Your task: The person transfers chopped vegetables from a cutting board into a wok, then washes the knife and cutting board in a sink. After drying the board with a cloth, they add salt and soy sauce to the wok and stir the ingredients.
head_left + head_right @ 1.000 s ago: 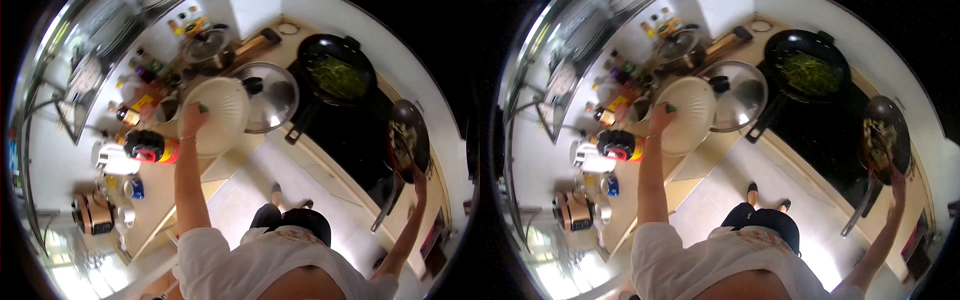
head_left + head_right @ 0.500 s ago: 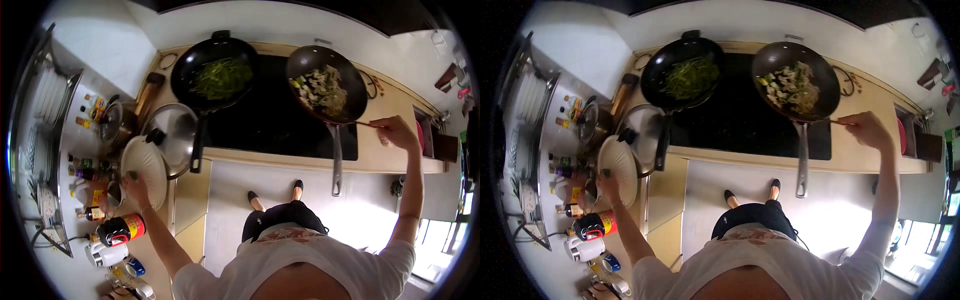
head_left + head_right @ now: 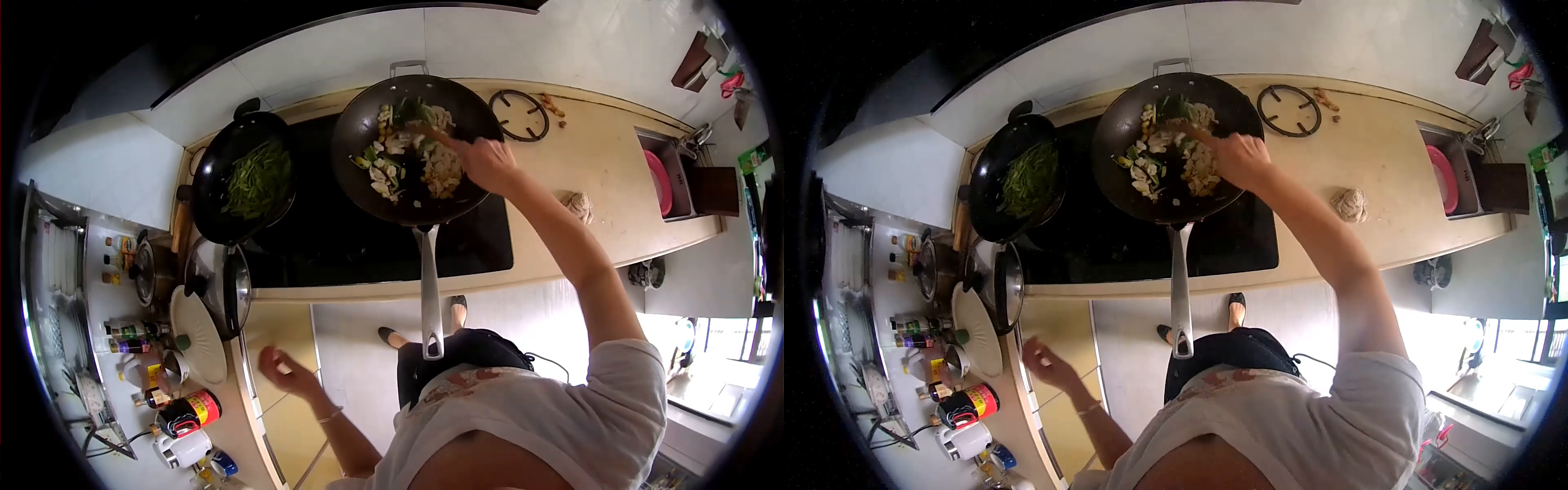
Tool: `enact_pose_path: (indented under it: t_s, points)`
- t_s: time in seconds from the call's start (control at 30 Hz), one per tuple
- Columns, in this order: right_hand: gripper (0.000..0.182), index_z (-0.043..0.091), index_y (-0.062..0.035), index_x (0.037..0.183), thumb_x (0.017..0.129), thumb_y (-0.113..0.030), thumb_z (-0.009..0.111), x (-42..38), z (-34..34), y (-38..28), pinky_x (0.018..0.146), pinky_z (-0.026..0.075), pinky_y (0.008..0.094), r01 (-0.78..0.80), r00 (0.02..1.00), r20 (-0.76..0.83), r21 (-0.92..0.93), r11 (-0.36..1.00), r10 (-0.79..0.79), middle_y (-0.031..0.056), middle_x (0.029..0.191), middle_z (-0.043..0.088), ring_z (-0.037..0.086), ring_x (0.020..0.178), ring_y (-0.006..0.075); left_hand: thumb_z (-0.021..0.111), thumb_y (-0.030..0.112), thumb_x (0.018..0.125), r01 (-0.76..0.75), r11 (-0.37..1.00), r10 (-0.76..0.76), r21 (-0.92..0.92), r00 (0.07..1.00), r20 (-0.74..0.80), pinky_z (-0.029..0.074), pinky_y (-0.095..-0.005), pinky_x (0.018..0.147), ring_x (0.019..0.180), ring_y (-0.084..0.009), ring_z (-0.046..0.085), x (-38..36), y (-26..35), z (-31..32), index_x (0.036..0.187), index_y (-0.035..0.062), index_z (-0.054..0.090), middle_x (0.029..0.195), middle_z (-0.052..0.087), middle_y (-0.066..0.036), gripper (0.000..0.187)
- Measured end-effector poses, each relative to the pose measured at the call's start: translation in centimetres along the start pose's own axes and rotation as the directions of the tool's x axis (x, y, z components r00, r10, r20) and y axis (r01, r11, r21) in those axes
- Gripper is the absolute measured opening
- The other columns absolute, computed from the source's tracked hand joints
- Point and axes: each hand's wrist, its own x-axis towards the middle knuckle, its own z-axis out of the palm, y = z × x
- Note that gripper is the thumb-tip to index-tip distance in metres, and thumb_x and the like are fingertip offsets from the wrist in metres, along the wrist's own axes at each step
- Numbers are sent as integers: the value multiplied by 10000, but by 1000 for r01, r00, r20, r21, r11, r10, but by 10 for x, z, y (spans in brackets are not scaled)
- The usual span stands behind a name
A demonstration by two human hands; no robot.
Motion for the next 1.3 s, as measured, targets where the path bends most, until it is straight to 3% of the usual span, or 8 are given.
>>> enact_pose_path:
  t_s: [0.07,0.17,0.3,0.4,0.53,0.83,1.17,1.3]
  points:
    - [450,384,-335,1226,813,-177,465,-29,-5,15,647,430,413,26,996,80,-8,1000,-25,158,716,555,550,703,327,458,42,823,76,983,-61,-170,994,90,396,-236,575,820,-160,494,-18,26,24,921,25,558,930,539,-77,141]
    - [392,452,-315,1182,816,-175,460,-59,-43,30,641,431,394,46,985,167,-72,996,-33,151,688,558,552,679,313,465,110,831,581,657,-262,-481,774,577,415,-223,649,768,-121,509,-43,64,59,954,27,544,928,543,-37,167]
    - [266,586,-251,1045,815,-190,466,-82,-118,23,659,428,374,62,981,185,-61,996,-50,109,687,585,566,688,268,371,461,858,979,70,-8,-193,194,981,462,-291,683,812,-192,562,-44,121,83,1093,32,465,940,547,-92,498]
    - [242,614,-247,996,813,-192,465,-86,-137,9,676,422,369,50,909,415,-48,998,-26,88,707,602,566,694,252,327,464,868,997,-77,128,-2,11,992,459,-289,649,743,-182,558,-38,155,81,1131,51,438,934,542,-94,502]
    - [240,617,-255,983,802,-200,471,-56,-63,8,685,433,347,67,990,131,-49,997,-60,96,752,611,574,743,253,406,389,864,996,-66,181,67,-54,982,461,-259,565,656,-161,555,-38,166,75,1138,47,418,871,541,-83,438]
    - [333,505,-332,1124,812,-235,435,9,16,-24,638,460,382,-20,998,-61,118,993,28,137,743,592,577,691,293,504,231,841,990,-93,308,106,-73,948,415,-241,494,584,-146,521,-46,155,81,1093,26,447,722,509,-52,330]
    - [254,585,-252,1038,812,-222,473,-103,-106,-17,682,444,353,10,944,320,204,979,-76,94,801,618,585,728,253,469,204,861,980,-146,310,134,-84,947,398,-244,484,570,-142,504,-50,154,82,1040,30,461,701,495,-36,250]
    - [246,592,-245,1025,807,-246,478,-83,-54,-25,685,449,356,37,972,223,174,984,-76,100,798,617,584,714,279,466,203,863,982,-135,300,134,-88,950,388,-240,480,565,-135,491,-50,155,82,1039,35,457,696,484,-34,243]
